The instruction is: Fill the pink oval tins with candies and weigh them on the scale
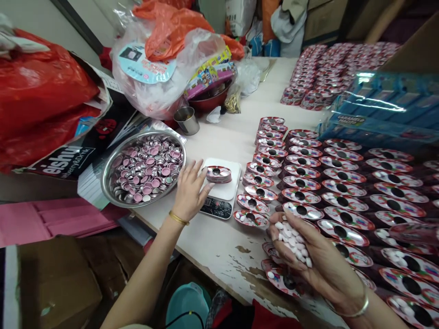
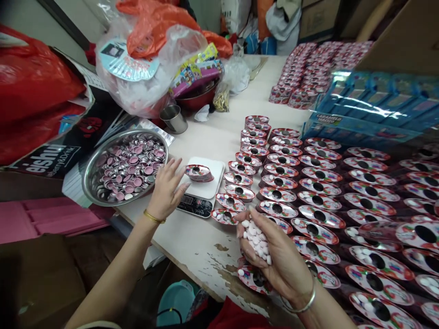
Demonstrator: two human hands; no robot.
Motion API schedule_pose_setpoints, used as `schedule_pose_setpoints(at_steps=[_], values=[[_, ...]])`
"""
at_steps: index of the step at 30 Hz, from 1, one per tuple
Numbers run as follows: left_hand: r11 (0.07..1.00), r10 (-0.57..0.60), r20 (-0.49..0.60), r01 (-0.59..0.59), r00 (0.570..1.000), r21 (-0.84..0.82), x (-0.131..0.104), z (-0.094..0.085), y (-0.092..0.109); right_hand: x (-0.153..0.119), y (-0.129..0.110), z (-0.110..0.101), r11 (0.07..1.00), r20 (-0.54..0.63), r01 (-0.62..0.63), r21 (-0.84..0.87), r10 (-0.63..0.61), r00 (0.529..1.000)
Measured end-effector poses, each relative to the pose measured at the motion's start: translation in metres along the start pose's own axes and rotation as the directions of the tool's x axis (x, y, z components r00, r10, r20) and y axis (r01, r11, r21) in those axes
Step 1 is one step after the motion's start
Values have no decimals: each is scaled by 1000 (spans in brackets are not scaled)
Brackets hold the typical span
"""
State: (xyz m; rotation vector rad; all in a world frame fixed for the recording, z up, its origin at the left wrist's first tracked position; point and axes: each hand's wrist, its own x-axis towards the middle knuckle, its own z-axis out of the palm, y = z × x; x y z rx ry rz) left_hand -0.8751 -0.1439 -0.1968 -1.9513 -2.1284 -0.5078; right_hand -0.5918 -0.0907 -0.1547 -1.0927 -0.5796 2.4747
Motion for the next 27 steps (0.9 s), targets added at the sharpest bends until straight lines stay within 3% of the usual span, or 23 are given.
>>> schedule_pose_setpoints(at_steps=[7,13,16,20,22,27], values=[[999,-9,-25,7,1000,-53,1,15,15,12,0,10,997,102,32,-66,-25,994],[970,116,23,-108,993,-216,13,10,25,31,2,20,998,171,-14,-68,25,985],[885,107,-28,-108,994,-454,20,-5,31,45,0,29,997,240,-34,-68,49,970],[717,163,54,-81,985,-693,25,-27,44,61,-4,42,996,291,-27,-89,52,955],[710,136,97,-28,986,-704,28,-32,49,67,-6,48,995,292,-11,-99,40,955],[668,-68,148,155,987,-728,40,-27,49,88,-13,69,988,304,25,-151,23,952]])
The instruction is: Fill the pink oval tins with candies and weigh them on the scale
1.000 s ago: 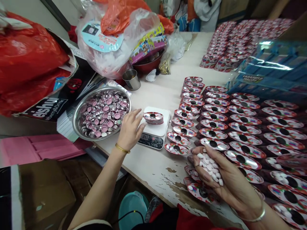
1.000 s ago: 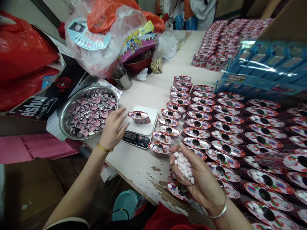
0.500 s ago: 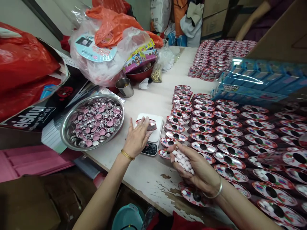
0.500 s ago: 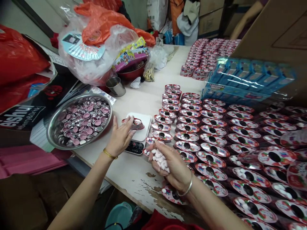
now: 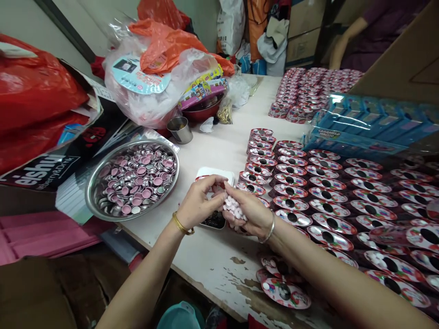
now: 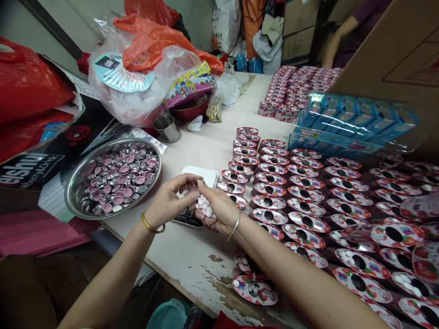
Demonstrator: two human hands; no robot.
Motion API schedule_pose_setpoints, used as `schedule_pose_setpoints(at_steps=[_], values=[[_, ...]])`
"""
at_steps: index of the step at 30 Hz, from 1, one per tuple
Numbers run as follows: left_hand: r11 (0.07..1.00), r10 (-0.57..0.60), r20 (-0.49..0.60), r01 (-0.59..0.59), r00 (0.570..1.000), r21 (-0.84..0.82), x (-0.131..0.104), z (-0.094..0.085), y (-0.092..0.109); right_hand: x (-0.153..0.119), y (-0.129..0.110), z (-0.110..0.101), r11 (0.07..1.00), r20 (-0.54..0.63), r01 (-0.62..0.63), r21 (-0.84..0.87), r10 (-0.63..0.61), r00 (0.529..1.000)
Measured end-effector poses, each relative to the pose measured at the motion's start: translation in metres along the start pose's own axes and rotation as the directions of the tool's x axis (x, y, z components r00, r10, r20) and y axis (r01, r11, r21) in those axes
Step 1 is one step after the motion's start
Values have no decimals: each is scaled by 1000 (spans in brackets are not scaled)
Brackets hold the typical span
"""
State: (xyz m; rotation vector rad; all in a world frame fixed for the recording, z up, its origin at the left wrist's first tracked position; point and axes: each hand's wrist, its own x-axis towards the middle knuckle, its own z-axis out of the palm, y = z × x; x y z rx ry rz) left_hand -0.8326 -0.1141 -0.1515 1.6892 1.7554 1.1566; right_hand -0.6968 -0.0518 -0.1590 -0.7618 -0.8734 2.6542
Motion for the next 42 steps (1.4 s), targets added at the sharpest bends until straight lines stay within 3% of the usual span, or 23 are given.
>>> schedule_pose_setpoints(at_steps=[6,9,11,15,18,23,29,35,42], values=[[999,21,-265,-32,964,-36,13,-6,-27,35,-17,11,997,-6,9,-73,-9,1000],[997,12,-370,-38,929,-62,14,-8,-45,46,-22,13,993,-82,7,-117,-16,996],[1000,23,-419,-20,908,12,12,-8,-54,50,-24,13,989,-139,3,-148,-24,990],[958,103,-383,12,918,287,4,-6,-62,53,-26,11,981,-181,4,-194,-39,983],[924,117,-341,24,933,382,-1,-5,-61,51,-28,10,977,-188,24,-211,-64,980],[950,125,-351,-10,928,312,-4,-9,-61,47,-33,12,972,-137,-7,-234,-26,990],[987,18,-503,64,864,145,-9,-16,-64,51,-35,18,962,-110,-85,-259,58,992],[981,-16,-497,110,868,161,-17,-16,-67,52,-38,24,941,-141,-155,-302,117,983],[976,-30,-490,130,871,172,-21,-16,-71,58,-37,16,954,-72,-131,-268,116,991]])
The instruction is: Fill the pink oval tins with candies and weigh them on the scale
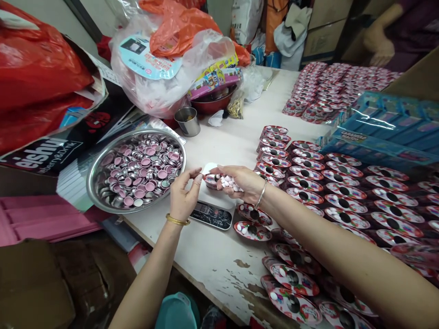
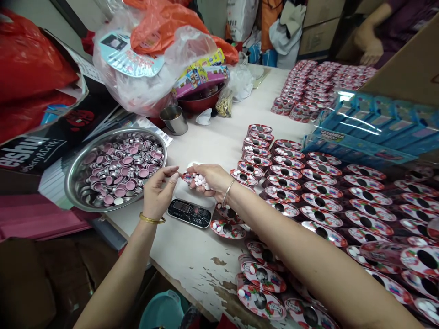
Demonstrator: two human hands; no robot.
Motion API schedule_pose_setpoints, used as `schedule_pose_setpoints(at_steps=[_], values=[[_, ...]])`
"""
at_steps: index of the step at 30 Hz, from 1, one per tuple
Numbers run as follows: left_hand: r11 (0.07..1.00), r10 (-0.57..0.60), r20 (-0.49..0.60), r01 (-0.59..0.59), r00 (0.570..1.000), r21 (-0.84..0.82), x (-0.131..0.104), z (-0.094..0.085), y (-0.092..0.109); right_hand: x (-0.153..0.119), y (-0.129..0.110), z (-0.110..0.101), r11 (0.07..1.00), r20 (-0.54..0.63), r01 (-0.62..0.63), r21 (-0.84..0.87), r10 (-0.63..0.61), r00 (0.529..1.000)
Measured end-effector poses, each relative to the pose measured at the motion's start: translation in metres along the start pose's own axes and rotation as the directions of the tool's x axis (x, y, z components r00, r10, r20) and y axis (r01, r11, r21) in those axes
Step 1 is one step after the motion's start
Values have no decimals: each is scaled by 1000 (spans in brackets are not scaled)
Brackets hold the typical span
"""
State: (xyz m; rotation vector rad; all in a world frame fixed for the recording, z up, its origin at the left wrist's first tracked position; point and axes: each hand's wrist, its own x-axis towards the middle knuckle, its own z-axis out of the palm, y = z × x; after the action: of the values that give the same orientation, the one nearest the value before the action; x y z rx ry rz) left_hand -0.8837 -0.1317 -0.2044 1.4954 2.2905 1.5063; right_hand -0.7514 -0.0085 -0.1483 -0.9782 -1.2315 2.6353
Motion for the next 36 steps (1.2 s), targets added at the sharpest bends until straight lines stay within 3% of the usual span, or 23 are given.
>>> schedule_pose_setpoints(at_steps=[4,8,13,18,23,31,36], values=[[1000,4,-18,-4,1000,10,-2,-2,-1,-7,-1,-7,997,41,50,62,-52,998],[999,2,-50,-4,999,-43,-5,-7,-7,-35,-2,-15,975,64,89,205,-104,993],[999,-6,-68,3,998,-54,-9,-19,-14,-87,11,-29,945,-94,167,280,-146,985],[998,56,-12,-56,998,2,-15,-26,-7,-118,47,-43,917,-187,129,377,-61,981],[966,188,69,-197,980,165,-15,-28,8,-127,75,-48,893,-164,67,444,7,987],[919,252,155,-287,955,269,-9,-22,16,-127,84,-42,897,-168,117,426,-48,985],[854,334,312,-426,889,298,3,-19,16,-128,87,-43,896,-164,102,433,-33,986]])
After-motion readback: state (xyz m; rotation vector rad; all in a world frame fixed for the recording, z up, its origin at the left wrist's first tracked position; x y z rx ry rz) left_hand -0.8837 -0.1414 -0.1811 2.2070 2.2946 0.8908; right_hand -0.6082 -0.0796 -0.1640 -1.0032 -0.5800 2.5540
